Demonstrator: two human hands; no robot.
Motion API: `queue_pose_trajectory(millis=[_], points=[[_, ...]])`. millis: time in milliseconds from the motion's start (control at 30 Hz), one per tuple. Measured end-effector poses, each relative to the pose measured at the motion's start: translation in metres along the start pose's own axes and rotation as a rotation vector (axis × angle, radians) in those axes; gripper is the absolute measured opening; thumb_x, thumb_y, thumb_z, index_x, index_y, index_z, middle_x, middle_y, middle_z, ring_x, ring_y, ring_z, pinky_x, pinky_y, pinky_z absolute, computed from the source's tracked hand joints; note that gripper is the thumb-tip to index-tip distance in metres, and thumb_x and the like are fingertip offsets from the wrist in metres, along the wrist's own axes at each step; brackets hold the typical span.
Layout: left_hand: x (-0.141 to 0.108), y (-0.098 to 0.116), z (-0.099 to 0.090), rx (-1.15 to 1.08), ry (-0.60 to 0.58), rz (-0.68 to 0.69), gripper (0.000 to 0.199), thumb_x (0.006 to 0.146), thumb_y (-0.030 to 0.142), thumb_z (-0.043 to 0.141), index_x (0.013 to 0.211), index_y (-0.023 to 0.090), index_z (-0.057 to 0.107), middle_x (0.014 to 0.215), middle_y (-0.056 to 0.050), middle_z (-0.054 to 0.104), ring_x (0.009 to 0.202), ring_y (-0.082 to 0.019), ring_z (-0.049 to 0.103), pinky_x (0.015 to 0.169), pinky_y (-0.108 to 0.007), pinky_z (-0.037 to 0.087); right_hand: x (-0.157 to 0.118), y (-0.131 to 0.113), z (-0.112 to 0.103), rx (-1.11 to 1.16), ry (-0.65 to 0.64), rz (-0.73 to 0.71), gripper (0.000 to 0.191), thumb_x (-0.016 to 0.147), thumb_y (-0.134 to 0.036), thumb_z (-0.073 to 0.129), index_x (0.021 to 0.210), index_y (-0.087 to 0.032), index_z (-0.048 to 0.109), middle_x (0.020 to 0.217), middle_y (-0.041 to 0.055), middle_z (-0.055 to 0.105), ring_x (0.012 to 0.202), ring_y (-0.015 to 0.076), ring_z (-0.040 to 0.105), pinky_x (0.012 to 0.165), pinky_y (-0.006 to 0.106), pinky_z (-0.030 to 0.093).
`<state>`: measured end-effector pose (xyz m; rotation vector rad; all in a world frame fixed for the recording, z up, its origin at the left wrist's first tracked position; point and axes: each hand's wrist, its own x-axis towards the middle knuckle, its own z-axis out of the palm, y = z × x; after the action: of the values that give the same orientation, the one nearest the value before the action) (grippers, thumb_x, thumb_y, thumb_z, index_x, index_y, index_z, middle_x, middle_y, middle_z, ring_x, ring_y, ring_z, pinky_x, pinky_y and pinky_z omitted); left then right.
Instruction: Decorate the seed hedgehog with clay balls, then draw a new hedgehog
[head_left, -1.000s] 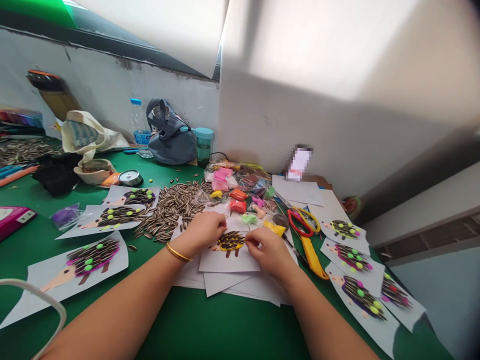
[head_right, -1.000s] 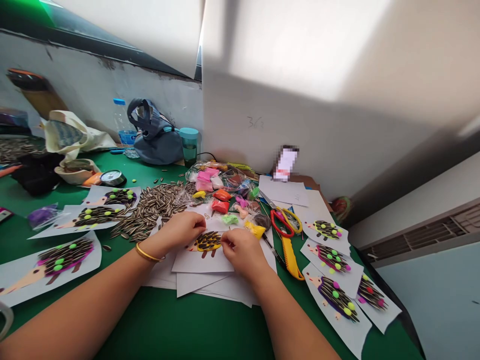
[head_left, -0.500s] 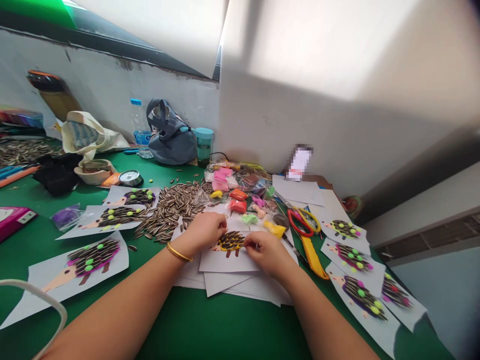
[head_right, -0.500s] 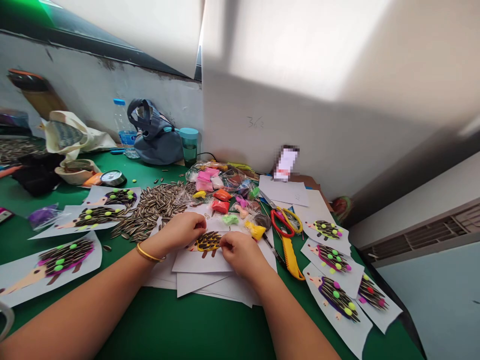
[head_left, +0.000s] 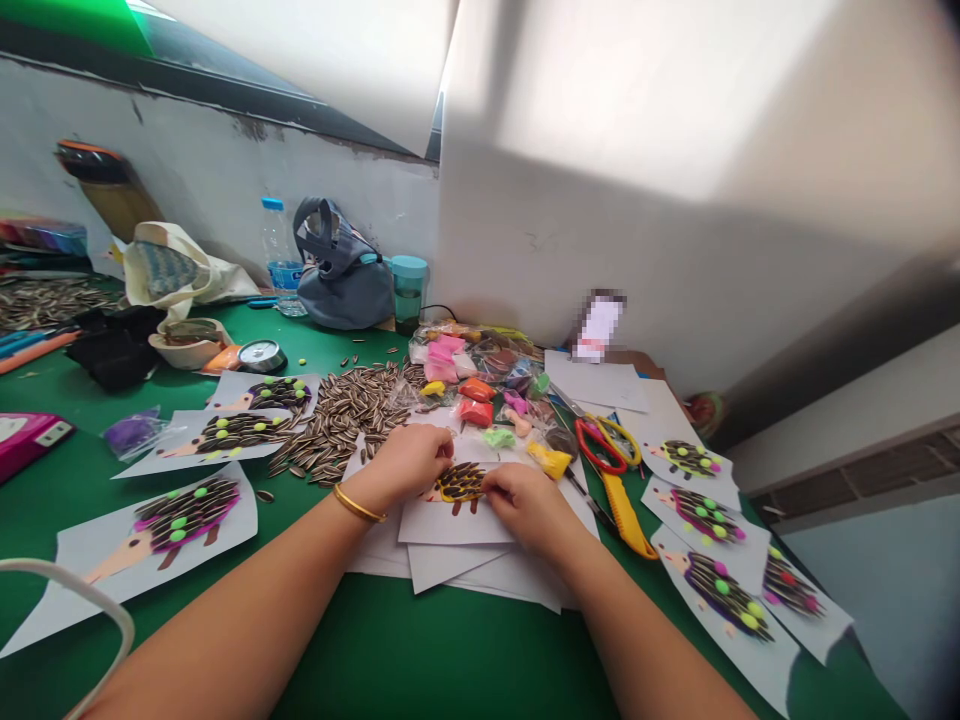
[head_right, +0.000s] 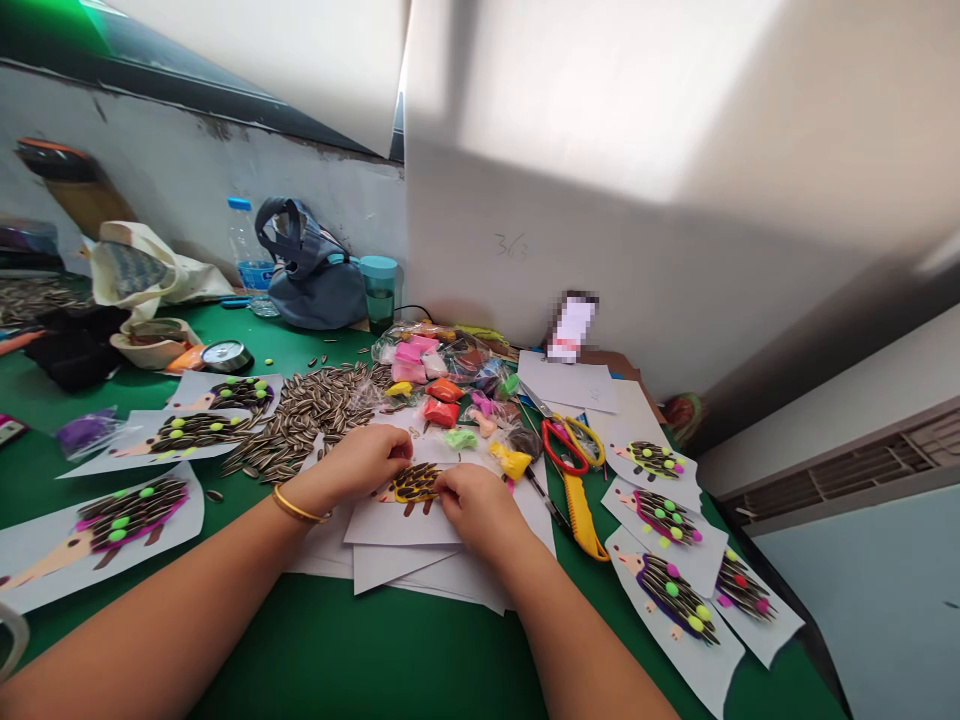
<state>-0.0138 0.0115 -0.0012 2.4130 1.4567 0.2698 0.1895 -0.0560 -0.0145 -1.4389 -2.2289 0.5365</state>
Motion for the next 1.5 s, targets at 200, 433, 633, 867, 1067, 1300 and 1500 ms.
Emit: queue_pose_trajectory(millis=[200,433,633,867,1067,1300,1500], points=[[0.002,-0.004,0.000,-0.045,-0.033,-0.012,0.015,0.079,0.024,0.054,0.081,0.024,0.070,0.086,-0.003,0.072,0.078,-0.019,0.064,0.066,-0.026,0.042,0.002,-0.001,0.002,-0.072,-0.016,0.001,0.017,0.081,-0.008,0.057,0.082,-0.020,0.069,0.084,0.0025,0.068,0.081,0.0161,0.059,0.074,0.026,0.042],[0.003,-0.007,0.002,-0.041,-0.031,-0.008,0.018,0.079,0.026,0.052,0.081,0.025,0.070,0.085,-0.003,0.072,0.076,-0.019,0.063,0.063,-0.026,0.040,0.001,-0.003,0.006,-0.086,-0.003,0.015,0.016,0.082,-0.009,0.056,0.079,-0.020,0.068,0.085,0.0031,0.067,0.082,0.0164,0.058,0.075,0.026,0.041],[0.003,-0.007,0.003,-0.058,-0.025,0.000,0.019,0.079,0.026,0.051,0.081,0.025,0.070,0.086,-0.003,0.073,0.077,-0.019,0.063,0.064,-0.026,0.040,-0.002,0.000,0.002,-0.091,0.081,0.028,0.009,0.081,-0.015,0.064,0.086,-0.022,0.069,0.081,0.0019,0.064,0.079,0.0167,0.056,0.071,0.027,0.041],[0.006,-0.014,0.004,-0.111,-0.053,0.010,0.019,0.077,0.027,0.053,0.082,0.025,0.071,0.086,-0.002,0.073,0.077,-0.018,0.063,0.064,-0.025,0.040,-0.003,0.001,0.001,-0.099,0.091,0.023,0.009,0.082,-0.016,0.065,0.081,-0.023,0.071,0.083,0.0028,0.062,0.083,0.0176,0.056,0.076,0.029,0.042],[0.006,-0.021,0.000,-0.150,-0.170,0.058,0.024,0.069,0.021,0.058,0.087,0.026,0.073,0.081,0.001,0.072,0.072,-0.016,0.062,0.061,-0.023,0.039,-0.001,0.000,0.006,-0.086,0.105,0.012,0.011,0.083,-0.015,0.062,0.082,-0.021,0.071,0.083,0.0035,0.063,0.084,0.0179,0.057,0.077,0.029,0.043],[0.005,-0.018,-0.002,-0.087,-0.147,0.048,0.027,0.068,0.019,0.059,0.088,0.028,0.074,0.083,0.001,0.073,0.073,-0.016,0.063,0.065,-0.023,0.041,0.001,-0.002,0.007,-0.087,0.072,0.023,0.013,0.084,-0.014,0.061,0.079,-0.021,0.071,0.084,0.0035,0.064,0.085,0.0171,0.058,0.078,0.028,0.043],[0.005,-0.018,-0.001,-0.077,-0.157,0.058,0.027,0.069,0.020,0.059,0.089,0.029,0.074,0.084,0.002,0.074,0.076,-0.017,0.064,0.069,-0.024,0.043,0.001,0.001,0.010,-0.087,0.072,0.014,0.012,0.084,-0.014,0.060,0.083,-0.021,0.071,0.084,0.0036,0.064,0.085,0.0170,0.057,0.077,0.028,0.043]])
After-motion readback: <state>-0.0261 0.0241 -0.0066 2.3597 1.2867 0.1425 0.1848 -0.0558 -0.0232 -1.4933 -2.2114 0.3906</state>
